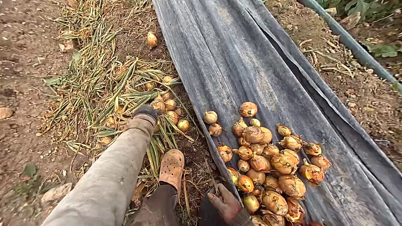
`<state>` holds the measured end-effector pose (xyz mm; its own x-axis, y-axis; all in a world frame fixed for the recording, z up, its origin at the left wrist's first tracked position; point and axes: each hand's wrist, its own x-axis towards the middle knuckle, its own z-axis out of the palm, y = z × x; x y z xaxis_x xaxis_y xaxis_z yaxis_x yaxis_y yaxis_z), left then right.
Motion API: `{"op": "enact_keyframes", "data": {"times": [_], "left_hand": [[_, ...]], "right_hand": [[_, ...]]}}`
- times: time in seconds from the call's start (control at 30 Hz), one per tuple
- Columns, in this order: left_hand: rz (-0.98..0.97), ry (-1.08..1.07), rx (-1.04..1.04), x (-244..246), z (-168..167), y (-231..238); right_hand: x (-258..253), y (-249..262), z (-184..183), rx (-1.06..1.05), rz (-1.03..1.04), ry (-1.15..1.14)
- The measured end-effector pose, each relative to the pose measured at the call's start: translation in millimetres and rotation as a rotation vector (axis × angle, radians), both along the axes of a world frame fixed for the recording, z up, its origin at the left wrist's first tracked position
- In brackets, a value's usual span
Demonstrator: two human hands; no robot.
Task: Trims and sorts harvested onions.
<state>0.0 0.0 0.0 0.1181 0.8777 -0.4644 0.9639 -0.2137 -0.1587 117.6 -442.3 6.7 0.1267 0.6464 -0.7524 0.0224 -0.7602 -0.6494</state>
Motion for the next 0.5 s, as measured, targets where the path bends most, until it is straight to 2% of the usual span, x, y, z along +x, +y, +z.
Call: {"op": "enact_keyframes", "data": {"times": [0.07, 0.1, 0.2, 0.27, 0.37, 0.43, 0.5], "left_hand": [[-0.102, -0.03, 0.076, -15, 2, -10], [-0.132, -0.109, 0.116, -27, 2, -15], [-0.034, -0.675, 0.215, -61, 8, -44], [0.077, -1.075, 0.205, -75, 23, -76], [0.034, -1.511, 0.07, -90, 48, -126], [0.004, -1.624, -0.065, -97, 65, -154], [-0.054, -1.645, -0.224, -104, 74, -173]], "right_hand": [[-6, 30, -4, -0.01, 0.023, 0.009], [-7, 45, -4, -0.018, 0.027, 0.017], [-10, 81, -5, 0.019, -0.021, 0.015], [-13, 100, 0, 0.072, -0.045, 0.05], [-25, 119, 13, 0.216, -0.144, 0.143], [-33, 126, 28, 0.39, -0.234, 0.216], [-40, 127, 40, 0.621, -0.304, 0.188]]}}
